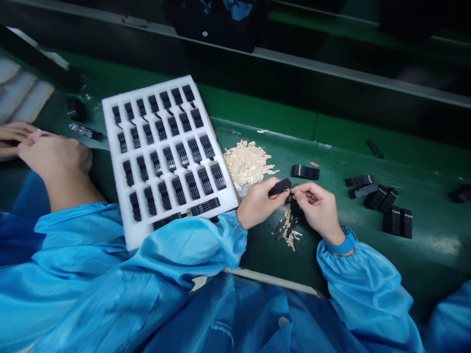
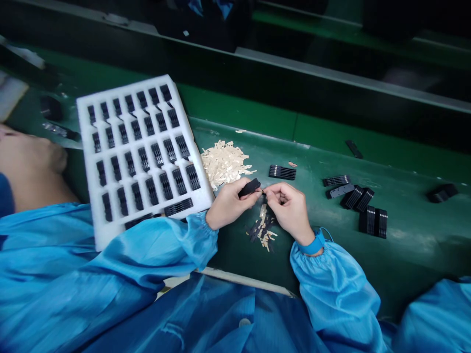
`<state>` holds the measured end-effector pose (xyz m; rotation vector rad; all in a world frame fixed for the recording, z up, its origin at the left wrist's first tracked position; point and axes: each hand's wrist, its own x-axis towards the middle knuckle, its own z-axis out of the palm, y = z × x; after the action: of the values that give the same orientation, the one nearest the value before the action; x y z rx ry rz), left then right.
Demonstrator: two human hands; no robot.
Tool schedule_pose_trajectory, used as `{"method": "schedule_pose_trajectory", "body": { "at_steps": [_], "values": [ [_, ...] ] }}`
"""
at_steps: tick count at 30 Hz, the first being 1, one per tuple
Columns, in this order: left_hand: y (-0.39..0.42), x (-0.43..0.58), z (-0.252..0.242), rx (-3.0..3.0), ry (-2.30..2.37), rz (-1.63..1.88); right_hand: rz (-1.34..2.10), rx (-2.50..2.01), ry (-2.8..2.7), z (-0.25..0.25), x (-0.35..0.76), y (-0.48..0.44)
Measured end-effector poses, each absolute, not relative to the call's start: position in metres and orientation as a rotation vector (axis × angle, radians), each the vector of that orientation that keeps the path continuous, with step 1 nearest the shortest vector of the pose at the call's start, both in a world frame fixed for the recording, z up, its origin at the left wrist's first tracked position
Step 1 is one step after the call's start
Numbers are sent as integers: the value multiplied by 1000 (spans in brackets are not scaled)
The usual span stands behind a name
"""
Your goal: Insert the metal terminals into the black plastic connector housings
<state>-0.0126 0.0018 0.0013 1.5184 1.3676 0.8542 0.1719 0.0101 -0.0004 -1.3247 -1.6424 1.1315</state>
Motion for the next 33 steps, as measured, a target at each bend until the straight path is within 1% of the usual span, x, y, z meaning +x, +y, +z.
{"method": "schedule_pose_trajectory", "body": {
  "at_steps": [10,18,20,22,26,30,33],
  "values": [
    [1,-12,2,1511,1365,849,983,-1345,-1780,1,171,7],
    [2,-11,-1,1434,1336,872,986,-1375,-1725,-3,170,9],
    [4,-11,-1,1255,1308,947,951,-1417,-1615,-5,171,11],
    [8,-12,-1,1023,1301,1102,857,-1454,-1558,-5,170,13],
    [15,-14,1,725,1267,1435,671,-1390,-1842,-7,163,10],
    [14,-13,2,736,1203,1439,609,-1293,-2110,-11,155,5],
    [8,-9,4,774,1179,1367,659,-1272,-2122,-10,156,5]
  ]
}}
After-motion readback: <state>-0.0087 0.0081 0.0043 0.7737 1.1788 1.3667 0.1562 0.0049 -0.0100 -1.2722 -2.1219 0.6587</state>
